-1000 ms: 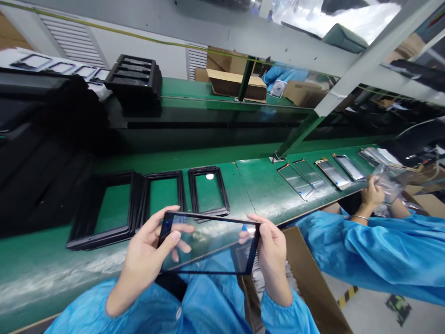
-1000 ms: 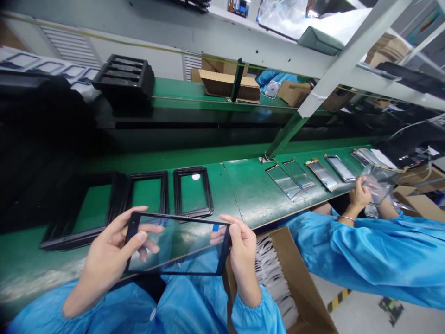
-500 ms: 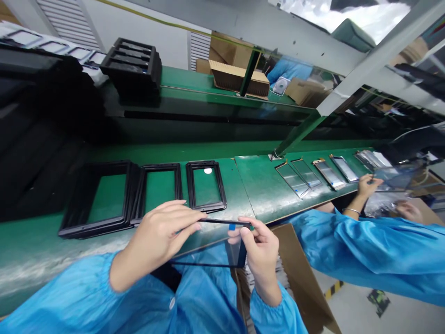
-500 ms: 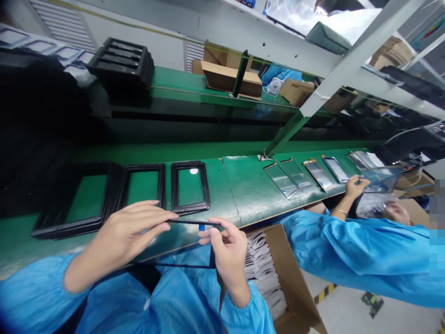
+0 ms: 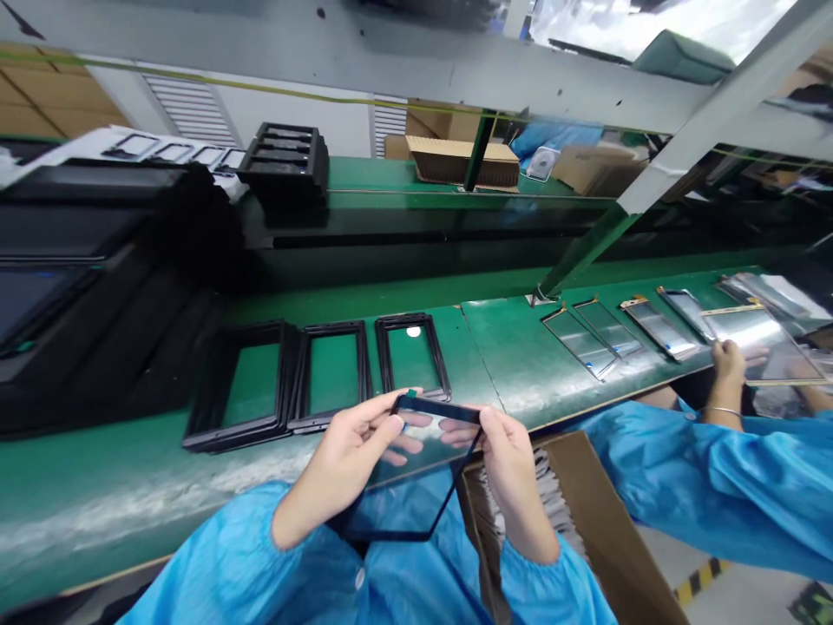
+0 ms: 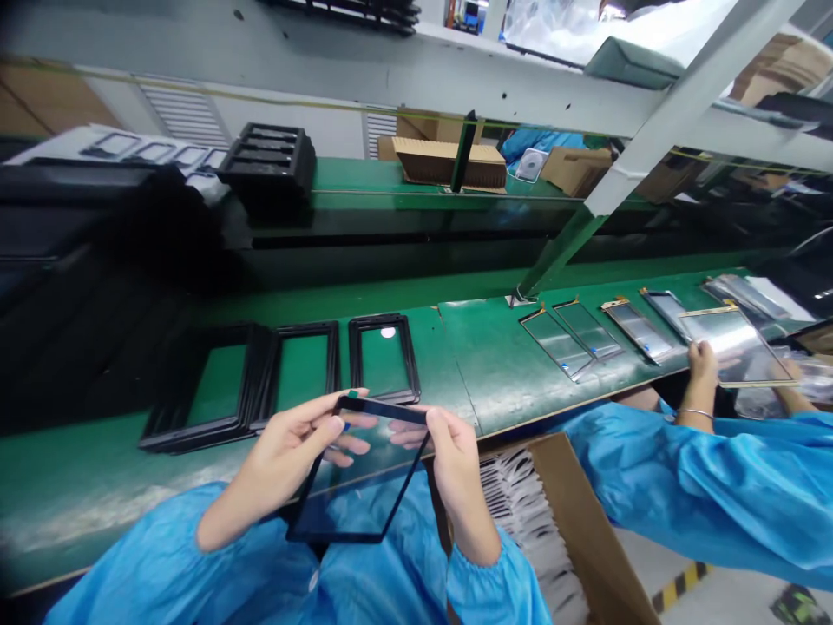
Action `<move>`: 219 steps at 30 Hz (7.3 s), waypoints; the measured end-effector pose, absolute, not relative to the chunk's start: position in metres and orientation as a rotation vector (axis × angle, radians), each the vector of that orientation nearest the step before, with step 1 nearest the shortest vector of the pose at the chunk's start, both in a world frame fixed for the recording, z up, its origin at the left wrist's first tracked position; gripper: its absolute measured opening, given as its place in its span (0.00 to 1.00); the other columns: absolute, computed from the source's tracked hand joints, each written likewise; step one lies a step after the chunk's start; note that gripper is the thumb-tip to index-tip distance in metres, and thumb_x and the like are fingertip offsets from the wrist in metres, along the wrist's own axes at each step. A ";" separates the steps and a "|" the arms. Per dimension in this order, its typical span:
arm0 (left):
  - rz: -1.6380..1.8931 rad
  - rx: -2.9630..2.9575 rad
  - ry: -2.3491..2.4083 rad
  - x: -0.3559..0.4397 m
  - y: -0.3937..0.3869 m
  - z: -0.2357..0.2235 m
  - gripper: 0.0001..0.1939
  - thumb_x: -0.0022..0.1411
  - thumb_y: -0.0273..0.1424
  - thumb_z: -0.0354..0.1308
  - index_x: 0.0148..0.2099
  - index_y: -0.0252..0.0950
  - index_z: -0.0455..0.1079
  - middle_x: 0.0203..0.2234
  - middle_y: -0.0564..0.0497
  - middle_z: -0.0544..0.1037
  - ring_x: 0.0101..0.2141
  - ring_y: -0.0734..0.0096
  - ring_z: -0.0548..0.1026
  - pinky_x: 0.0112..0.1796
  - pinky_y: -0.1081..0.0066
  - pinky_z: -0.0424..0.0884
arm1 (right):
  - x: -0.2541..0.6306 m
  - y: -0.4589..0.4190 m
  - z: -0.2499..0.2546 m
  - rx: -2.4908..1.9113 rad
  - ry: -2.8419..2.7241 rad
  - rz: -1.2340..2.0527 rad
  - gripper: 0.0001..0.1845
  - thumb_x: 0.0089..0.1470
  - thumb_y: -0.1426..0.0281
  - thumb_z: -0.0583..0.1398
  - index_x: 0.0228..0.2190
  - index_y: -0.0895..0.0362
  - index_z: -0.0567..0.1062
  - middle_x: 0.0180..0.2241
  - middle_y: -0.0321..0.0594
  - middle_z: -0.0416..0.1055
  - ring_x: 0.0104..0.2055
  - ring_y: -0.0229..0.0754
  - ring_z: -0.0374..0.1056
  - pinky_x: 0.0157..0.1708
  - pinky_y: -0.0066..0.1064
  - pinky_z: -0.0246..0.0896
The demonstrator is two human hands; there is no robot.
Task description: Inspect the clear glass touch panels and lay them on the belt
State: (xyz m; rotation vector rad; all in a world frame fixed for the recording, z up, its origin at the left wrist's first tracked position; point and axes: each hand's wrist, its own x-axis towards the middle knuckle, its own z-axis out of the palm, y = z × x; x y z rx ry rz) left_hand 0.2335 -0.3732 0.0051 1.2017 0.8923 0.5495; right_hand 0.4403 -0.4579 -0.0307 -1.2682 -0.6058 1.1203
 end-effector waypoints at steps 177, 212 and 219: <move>0.738 1.301 1.063 0.203 -0.369 0.008 0.28 0.58 0.43 0.73 0.58 0.36 0.83 0.33 0.43 0.88 0.35 0.55 0.88 0.35 0.69 0.84 | 0.440 -0.448 -0.009 -1.357 -0.779 0.842 0.15 0.61 0.62 0.67 0.47 0.55 0.84 0.25 0.38 0.83 0.29 0.46 0.82 0.37 0.34 0.78; 0.875 1.183 1.064 0.202 -0.374 -0.004 0.31 0.63 0.43 0.70 0.61 0.38 0.63 0.38 0.44 0.86 0.24 0.63 0.82 0.21 0.70 0.77 | 0.446 -0.459 -0.018 -1.458 -0.641 0.808 0.28 0.60 0.46 0.66 0.22 0.56 0.80 0.19 0.43 0.80 0.20 0.46 0.78 0.22 0.31 0.74; 0.883 1.310 1.117 0.196 -0.373 -0.007 0.28 0.69 0.41 0.65 0.65 0.38 0.62 0.47 0.40 0.84 0.31 0.62 0.84 0.28 0.68 0.80 | 0.445 -0.467 -0.017 -1.363 -0.629 0.931 0.23 0.61 0.51 0.66 0.45 0.57 0.83 0.29 0.44 0.85 0.24 0.48 0.82 0.25 0.34 0.78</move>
